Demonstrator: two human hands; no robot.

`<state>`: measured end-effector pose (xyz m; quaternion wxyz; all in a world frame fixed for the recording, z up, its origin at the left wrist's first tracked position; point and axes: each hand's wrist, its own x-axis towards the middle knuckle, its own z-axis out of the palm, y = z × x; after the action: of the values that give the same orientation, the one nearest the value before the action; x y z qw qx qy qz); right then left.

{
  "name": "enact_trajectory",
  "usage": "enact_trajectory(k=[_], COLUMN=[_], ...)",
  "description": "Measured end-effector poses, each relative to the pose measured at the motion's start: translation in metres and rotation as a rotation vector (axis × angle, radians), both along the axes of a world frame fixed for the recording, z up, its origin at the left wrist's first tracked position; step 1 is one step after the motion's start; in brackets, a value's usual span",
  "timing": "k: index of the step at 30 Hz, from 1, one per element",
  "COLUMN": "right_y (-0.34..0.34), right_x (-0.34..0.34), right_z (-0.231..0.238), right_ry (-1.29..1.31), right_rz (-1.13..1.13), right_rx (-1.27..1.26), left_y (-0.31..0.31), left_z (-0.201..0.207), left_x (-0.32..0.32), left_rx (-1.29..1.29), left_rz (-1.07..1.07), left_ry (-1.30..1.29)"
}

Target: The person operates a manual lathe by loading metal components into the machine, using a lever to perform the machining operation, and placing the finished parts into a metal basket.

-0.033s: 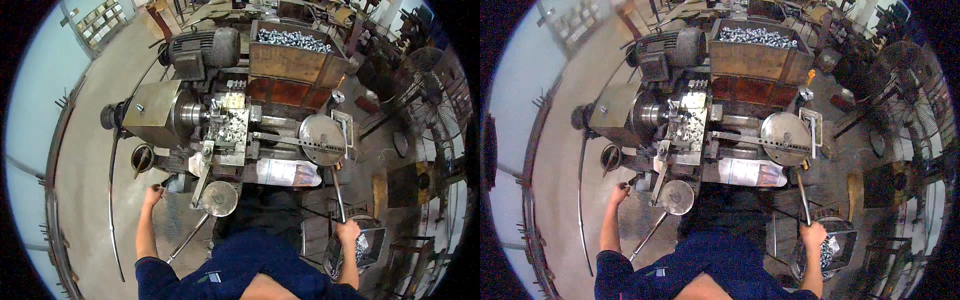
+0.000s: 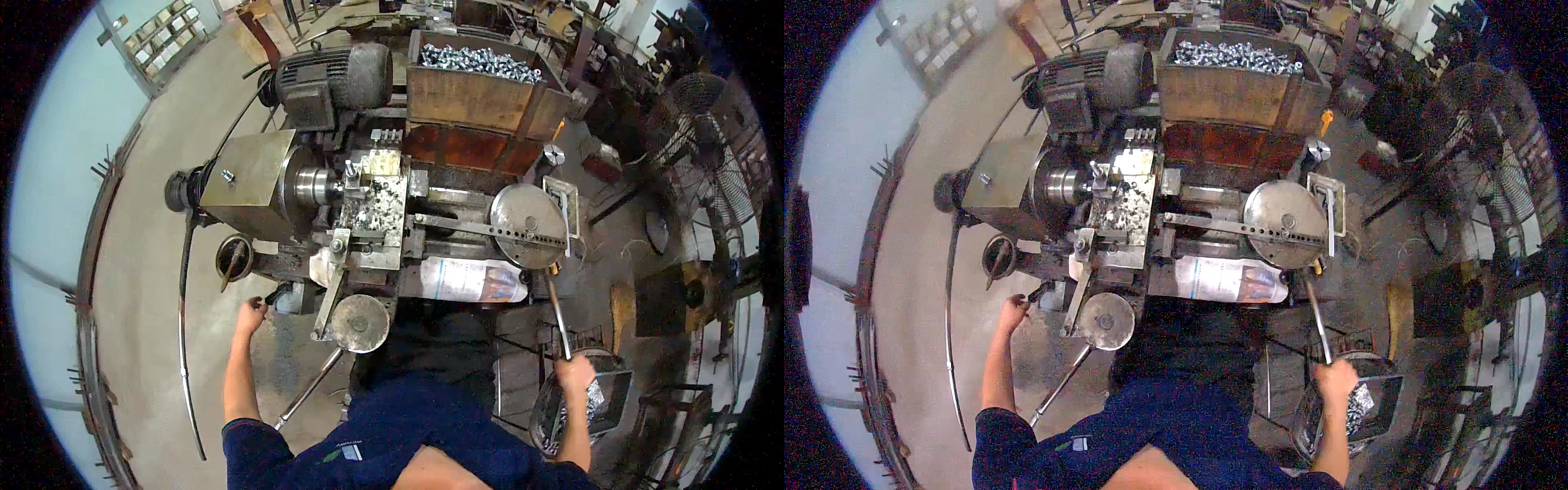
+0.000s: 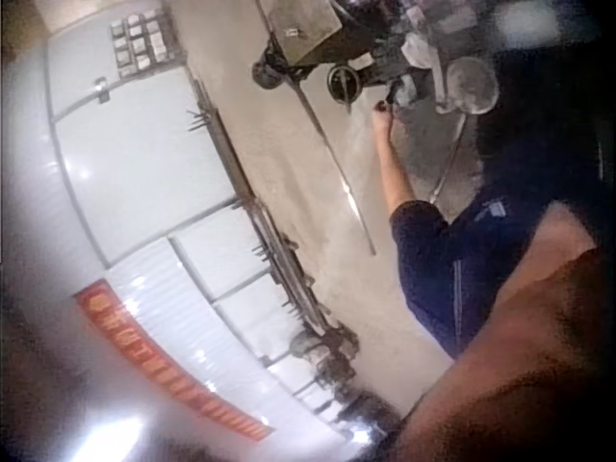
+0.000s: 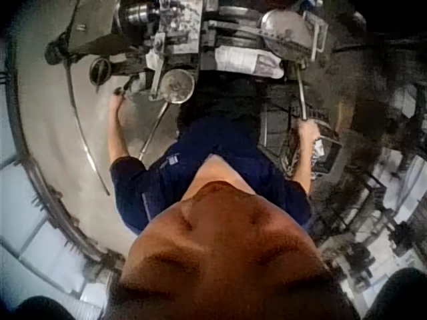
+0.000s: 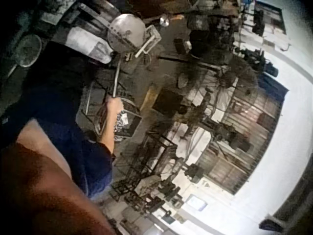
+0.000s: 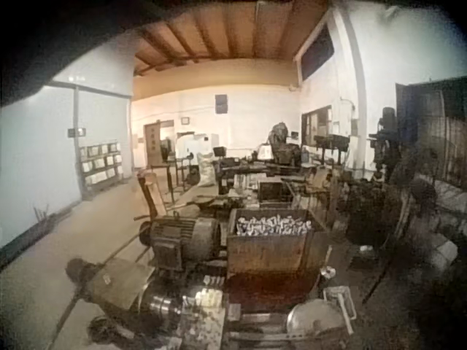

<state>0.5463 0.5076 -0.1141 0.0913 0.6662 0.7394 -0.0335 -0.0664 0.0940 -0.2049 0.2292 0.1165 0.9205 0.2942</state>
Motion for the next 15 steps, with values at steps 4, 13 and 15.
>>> enact_trajectory(k=[4, 13, 15], right_y=[0.068, 0.224, 0.242], right_x=[0.033, 0.009, 0.001], right_z=[-0.007, 0.0, -0.002], right_ry=[-0.051, -0.241, -0.23], right_rz=[-0.006, -0.141, -0.132], right_rx=[0.088, 0.239, 0.258], left_y=[0.008, 0.058, 0.052], left_z=[-0.006, -0.04, -0.084], left_x=[-0.016, 0.013, 0.024], left_rx=[-0.203, -0.432, -0.43], left_rz=[-0.104, -0.177, 0.085], left_ry=[0.208, 0.477, 0.451])
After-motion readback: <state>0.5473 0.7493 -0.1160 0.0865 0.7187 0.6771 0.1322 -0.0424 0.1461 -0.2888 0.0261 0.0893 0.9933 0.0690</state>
